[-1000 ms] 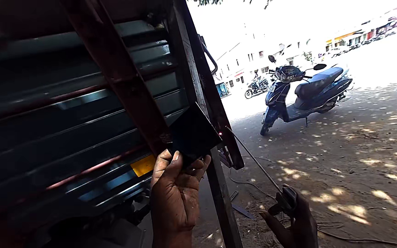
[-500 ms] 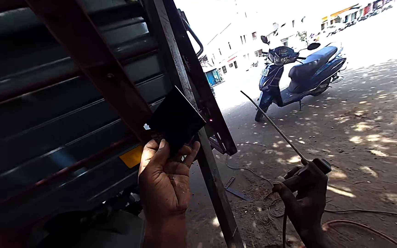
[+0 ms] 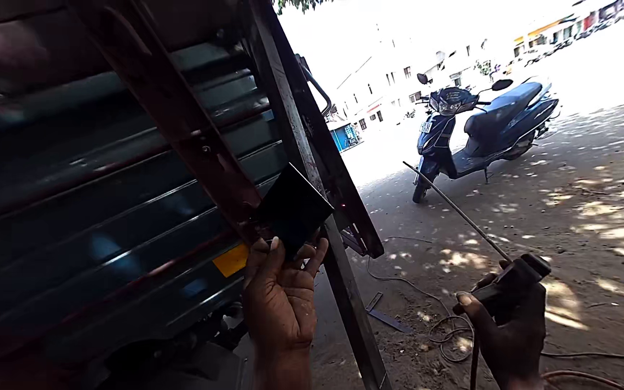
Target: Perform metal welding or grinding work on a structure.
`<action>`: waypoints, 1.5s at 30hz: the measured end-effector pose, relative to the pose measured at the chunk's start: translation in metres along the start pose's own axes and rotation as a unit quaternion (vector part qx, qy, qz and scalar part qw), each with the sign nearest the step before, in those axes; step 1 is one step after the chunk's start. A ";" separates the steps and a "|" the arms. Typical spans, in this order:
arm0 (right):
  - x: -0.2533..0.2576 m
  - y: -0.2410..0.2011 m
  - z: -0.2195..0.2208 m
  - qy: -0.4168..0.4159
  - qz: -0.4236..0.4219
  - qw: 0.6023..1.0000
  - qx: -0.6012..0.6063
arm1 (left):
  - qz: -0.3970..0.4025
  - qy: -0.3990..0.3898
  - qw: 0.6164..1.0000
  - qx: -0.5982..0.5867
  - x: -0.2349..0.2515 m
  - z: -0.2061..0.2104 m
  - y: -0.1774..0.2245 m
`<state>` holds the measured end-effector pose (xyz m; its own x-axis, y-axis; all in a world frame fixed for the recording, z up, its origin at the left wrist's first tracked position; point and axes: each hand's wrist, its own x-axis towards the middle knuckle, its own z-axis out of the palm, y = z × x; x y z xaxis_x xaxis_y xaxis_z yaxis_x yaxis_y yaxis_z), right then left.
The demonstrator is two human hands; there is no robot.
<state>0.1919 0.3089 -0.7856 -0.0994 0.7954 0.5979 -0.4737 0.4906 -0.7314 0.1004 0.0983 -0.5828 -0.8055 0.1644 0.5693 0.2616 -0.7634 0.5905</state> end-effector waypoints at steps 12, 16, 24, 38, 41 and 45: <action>0.005 0.001 -0.002 -0.006 0.011 1.000 0.001 | 0.003 0.021 1.000 0.005 0.001 0.004 -0.002; 0.006 -0.002 -0.001 -0.003 0.019 0.999 0.031 | 0.001 0.019 1.000 0.005 0.002 0.003 -0.002; 0.006 0.003 -0.002 -0.001 0.007 1.000 0.016 | 0.002 0.006 1.000 -0.004 0.002 0.000 -0.003; 0.004 -0.001 -0.004 -0.039 0.023 0.999 0.019 | 0.002 0.033 0.999 0.004 0.006 -0.003 -0.006; 0.003 0.000 -0.003 -0.044 0.026 0.998 0.034 | -0.007 0.027 1.000 -0.013 0.008 -0.004 -0.004; 0.002 0.003 -0.003 -0.040 0.030 0.998 0.040 | -0.008 0.020 0.999 0.023 0.011 -0.003 -0.004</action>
<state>0.1925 0.3132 -0.7875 -0.1967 0.7900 0.5808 -0.5324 0.4114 -0.7398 0.0888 0.1015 -0.5808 -0.8304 0.1493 0.5368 0.2726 -0.7314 0.6251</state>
